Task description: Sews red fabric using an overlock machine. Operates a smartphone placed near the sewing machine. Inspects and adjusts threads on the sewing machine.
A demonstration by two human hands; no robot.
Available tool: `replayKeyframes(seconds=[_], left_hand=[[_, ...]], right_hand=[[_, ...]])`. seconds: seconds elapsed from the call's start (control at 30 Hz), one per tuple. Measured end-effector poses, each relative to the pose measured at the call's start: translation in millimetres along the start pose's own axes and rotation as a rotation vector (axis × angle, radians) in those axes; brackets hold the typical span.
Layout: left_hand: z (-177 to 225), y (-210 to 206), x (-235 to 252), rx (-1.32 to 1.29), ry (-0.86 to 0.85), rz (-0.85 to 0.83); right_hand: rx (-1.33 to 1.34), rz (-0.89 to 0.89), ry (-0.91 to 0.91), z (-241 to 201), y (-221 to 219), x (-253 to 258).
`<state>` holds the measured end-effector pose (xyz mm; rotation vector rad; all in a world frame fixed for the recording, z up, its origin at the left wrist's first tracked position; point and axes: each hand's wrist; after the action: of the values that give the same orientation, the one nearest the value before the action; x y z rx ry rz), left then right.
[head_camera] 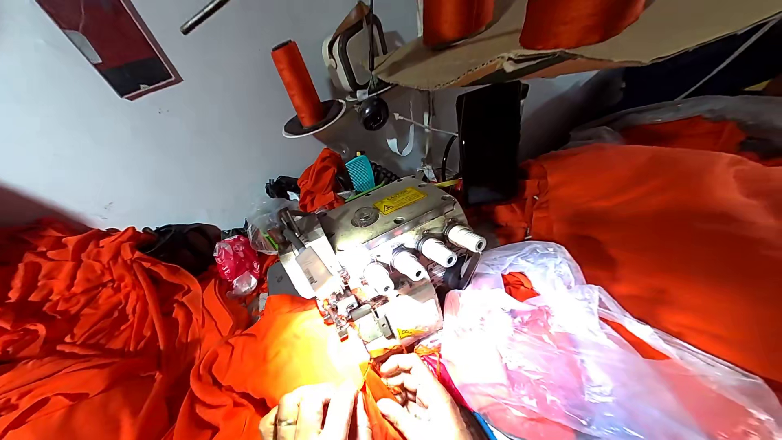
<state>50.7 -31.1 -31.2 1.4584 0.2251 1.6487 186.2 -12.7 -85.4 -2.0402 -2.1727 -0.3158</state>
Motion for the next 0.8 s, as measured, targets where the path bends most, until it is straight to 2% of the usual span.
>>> replayKeyframes(seconds=[0.13,0.2,0.33,0.53,0.8], left_hand=[[2,-2,14,-0.106,-0.032,-0.088],[0,-10,15,-0.187,-0.037,-0.097],[-4,-11,15,-0.167,-0.034,-0.07],[-5,-5,16,-0.157,-0.027,-0.104],[-7,-6,17,-0.097,-0.033,-0.1]], right_hand=[[-0.096,-0.019,0.132,1,1,-4],[-0.045,-0.019,0.103,0,0,-4],[0.084,-0.039,0.085,7,5,-3],[0.008,0.025,0.1,-5,6,-6],[-0.1,0.049,0.026,-15,3,-5]])
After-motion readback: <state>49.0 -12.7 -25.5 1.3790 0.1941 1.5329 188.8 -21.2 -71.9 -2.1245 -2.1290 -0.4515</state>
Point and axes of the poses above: each hand's wrist, its own x-axis towards the middle knuckle, its own y-axis out of the back of the hand, z = x × y, and after that the axes turned 13 degrees about -x, right-handed
